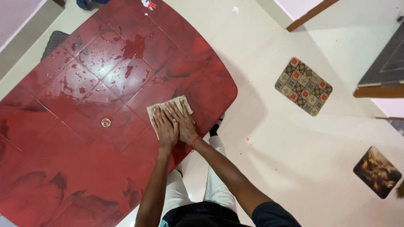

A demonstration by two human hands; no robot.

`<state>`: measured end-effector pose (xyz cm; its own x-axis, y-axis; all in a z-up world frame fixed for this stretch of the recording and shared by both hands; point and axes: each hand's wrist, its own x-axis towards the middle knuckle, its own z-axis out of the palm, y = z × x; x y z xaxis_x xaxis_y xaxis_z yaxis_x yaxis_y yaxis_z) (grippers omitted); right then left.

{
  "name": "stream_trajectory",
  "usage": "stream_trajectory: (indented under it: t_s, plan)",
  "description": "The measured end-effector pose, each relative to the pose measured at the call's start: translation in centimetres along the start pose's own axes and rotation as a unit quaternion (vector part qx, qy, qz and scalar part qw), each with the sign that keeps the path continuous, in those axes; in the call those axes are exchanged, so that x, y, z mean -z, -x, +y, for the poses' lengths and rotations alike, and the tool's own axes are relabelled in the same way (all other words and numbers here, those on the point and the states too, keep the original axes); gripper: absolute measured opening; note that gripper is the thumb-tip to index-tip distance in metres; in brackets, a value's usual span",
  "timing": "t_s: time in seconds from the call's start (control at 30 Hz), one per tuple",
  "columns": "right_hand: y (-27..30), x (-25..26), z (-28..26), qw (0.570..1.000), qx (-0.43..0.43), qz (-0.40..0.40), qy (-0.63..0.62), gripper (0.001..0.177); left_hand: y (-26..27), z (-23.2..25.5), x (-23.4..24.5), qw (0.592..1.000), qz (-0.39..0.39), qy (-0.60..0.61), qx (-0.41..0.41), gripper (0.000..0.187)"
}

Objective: The person cleans a red plastic table by wiping the surface with a cloth, repeatedly moving the cloth across different sections and folding it to use different sides.

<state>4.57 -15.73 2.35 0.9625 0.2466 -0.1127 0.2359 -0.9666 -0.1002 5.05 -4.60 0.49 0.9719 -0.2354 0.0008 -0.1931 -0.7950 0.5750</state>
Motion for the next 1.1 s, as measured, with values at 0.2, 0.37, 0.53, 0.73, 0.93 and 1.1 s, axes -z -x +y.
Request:
stream_trajectory:
  t_s: [0.2, 0.37, 0.53, 0.73, 0.93, 1.1]
  plan:
    - [-9.2, -0.3, 10.8, 0.995, 0.062, 0.032, 0.073, 0.077, -12.0, 3.4, -5.0, 0.996, 0.081, -0.027, 0.003, 0.073]
    - [-13.9, -1.8, 23.6, 0.995, 0.074, 0.000, 0.068, 0.075, -21.6, 9.1, -12.4, 0.996, 0.082, -0.035, 0.022, 0.073]
    - [-12.6, 1.1, 27.9, 0.998, 0.061, -0.010, 0.014, 0.080, -23.3, 14.3, -13.4, 0.995, 0.095, -0.035, 0.010, 0.072]
    - [-6.6, 0.2, 28.3, 0.997, 0.011, -0.001, -0.078, 0.082, -19.0, 17.9, -14.0, 0.997, 0.058, -0.041, 0.000, 0.071]
    - [0.2, -0.2, 27.8, 0.994, 0.047, -0.004, -0.102, 0.084, -11.9, 20.5, -14.7, 0.997, 0.052, -0.013, 0.047, 0.072]
    - [5.6, 0.9, 24.5, 0.988, 0.134, 0.002, -0.082, 0.078, -4.0, 21.0, -14.6, 0.989, 0.075, -0.003, 0.130, 0.071]
